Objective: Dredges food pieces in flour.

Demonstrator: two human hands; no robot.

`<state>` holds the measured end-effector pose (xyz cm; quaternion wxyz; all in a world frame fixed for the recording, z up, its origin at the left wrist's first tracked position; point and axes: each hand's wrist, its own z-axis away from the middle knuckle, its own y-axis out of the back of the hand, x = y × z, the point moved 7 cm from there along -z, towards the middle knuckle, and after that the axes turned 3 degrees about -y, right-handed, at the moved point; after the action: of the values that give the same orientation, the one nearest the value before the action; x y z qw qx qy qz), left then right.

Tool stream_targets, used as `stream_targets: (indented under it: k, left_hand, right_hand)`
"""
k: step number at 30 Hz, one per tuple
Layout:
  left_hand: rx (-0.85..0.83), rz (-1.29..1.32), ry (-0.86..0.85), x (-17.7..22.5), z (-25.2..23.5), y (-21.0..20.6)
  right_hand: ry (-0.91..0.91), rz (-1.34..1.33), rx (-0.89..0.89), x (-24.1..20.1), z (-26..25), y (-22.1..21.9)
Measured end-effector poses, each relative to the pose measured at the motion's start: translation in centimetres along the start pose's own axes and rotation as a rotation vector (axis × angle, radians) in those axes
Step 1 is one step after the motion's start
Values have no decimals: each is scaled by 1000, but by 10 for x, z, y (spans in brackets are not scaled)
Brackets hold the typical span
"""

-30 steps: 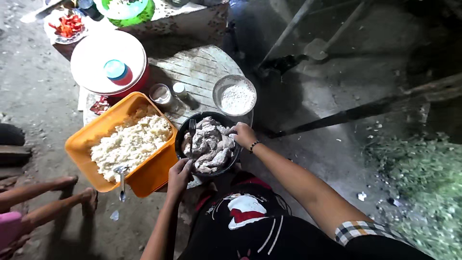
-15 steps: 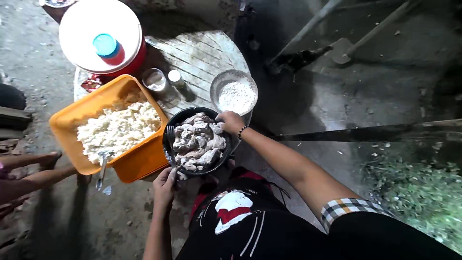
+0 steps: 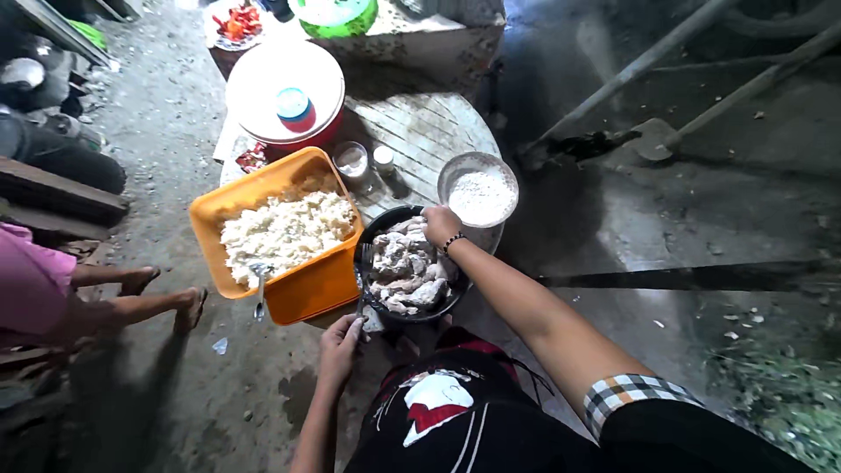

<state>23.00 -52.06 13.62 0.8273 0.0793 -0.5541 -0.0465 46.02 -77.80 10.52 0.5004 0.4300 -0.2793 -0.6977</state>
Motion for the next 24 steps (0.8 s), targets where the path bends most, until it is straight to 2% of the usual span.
stream_targets:
  k: [3,7,17,24]
  left_hand:
    - [-19,-9,-3,0,2,4]
    - [-34,-23,-30,-3,0,11]
    - [-54,14,1,-7,-1,19]
    - [-47,-2,15,-9,3,21]
  right_hand:
    - [-141,-49,-7,-4,8,-6]
    - [-244,-193,16,2,4,-17]
    - [-363,-531,122,4,4,-23]
    - [-449,-525,44,3,4,-30]
